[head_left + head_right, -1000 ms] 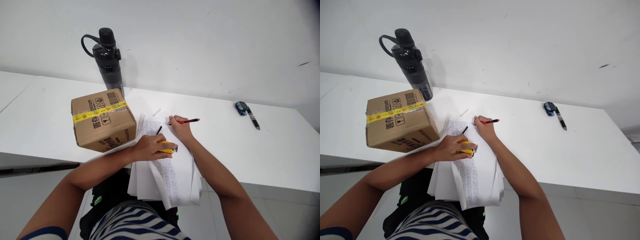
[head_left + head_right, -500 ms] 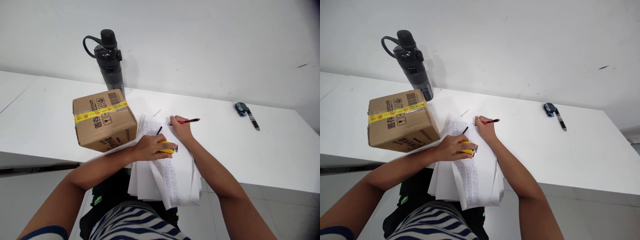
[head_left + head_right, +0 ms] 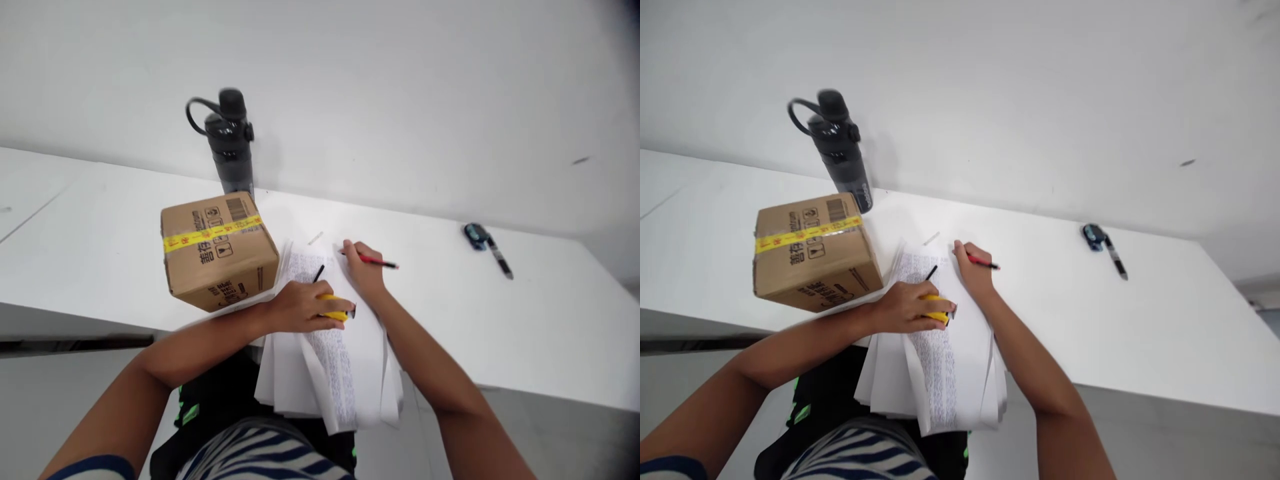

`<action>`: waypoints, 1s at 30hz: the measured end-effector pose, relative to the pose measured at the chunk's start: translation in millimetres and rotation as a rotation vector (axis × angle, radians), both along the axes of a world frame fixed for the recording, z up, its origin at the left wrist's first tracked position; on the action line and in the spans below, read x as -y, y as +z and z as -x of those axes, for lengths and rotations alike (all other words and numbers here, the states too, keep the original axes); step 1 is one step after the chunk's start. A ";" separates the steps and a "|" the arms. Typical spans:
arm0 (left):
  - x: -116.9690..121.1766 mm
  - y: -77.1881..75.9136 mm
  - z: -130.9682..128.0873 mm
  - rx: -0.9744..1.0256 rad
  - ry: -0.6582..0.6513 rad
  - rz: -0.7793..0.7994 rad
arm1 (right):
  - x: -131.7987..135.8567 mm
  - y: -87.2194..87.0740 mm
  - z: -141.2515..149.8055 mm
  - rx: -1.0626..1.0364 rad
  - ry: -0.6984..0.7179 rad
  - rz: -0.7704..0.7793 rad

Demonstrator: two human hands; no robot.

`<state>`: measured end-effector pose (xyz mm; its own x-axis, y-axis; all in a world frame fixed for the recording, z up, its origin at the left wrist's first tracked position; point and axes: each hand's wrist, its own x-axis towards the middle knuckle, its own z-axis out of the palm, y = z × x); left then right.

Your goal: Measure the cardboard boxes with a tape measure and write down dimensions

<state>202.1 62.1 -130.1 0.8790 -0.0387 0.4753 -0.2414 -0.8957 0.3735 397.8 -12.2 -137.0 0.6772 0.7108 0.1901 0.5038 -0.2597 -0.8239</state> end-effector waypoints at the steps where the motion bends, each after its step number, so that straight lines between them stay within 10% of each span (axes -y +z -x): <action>1: 0.6 -0.8 0.9 0.016 0.006 -0.023 | -0.5 -1.1 0.0 0.054 0.005 0.008; 7: 9.4 14.4 15.1 0.268 0.126 -0.019 | 0.9 21.6 8.7 0.166 0.175 0.061; 13: 42.0 68.1 63.0 0.836 0.208 0.221 | 43.9 95.8 81.1 -0.222 0.992 0.059; 20: 63.7 81.3 91.9 0.876 0.245 0.557 | 54.5 99.4 159.9 -0.119 0.726 -0.387; 26: 56.9 97.9 132.2 0.728 0.408 0.554 | 51.1 109.2 168.5 0.155 0.642 -0.374; 30: 45.6 109.4 155.2 0.679 0.447 0.946 | 47.4 137.1 172.5 0.582 0.703 -0.236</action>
<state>46.9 16.5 -20.7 0.2929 0.8045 0.5168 -0.3817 -0.3972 0.8346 225.4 -59.7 0.1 -0.1387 0.8202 0.5550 0.8305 0.4016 -0.3859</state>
